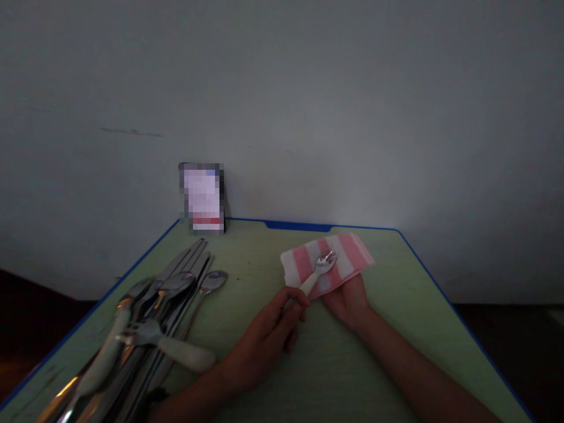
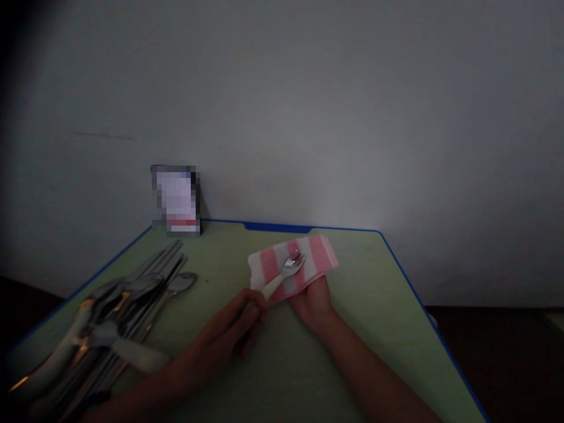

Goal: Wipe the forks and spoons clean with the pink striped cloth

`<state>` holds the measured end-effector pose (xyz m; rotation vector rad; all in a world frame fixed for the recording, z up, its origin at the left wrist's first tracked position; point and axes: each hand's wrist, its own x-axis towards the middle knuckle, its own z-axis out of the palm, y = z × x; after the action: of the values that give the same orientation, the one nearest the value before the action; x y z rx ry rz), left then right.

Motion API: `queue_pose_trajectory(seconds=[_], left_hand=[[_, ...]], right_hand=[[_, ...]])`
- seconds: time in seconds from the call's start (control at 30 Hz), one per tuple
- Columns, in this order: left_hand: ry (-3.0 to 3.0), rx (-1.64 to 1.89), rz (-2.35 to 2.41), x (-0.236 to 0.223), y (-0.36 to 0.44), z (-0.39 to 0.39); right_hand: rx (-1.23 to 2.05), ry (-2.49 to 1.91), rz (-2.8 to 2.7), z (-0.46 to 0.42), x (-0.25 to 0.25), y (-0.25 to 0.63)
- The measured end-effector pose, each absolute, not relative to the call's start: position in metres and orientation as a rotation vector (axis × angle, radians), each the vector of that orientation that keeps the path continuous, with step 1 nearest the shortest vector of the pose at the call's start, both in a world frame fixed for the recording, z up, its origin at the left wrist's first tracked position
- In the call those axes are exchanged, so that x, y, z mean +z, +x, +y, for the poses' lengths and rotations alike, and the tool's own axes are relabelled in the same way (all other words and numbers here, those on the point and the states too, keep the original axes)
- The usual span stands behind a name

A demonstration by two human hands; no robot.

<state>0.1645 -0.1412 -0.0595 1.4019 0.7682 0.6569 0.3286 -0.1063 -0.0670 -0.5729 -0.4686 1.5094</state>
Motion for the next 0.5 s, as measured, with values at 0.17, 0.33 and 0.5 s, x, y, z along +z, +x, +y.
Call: queue_pose_trajectory(seconds=[0.17, 0.33, 0.5], left_hand=[[1.385, 0.712, 0.774, -0.065, 0.164, -0.141], [1.292, 0.849, 0.85, -0.066, 0.163, -0.139], [1.393, 0.805, 0.858, -0.062, 0.164, -0.14]], right_hand=[[1.448, -0.584, -0.482, -0.105, -0.069, 0.328], [1.377, -0.572, -0.429, -0.107, -0.064, 0.329], [1.295, -0.74, -0.611, -0.109, -0.09, 0.343]])
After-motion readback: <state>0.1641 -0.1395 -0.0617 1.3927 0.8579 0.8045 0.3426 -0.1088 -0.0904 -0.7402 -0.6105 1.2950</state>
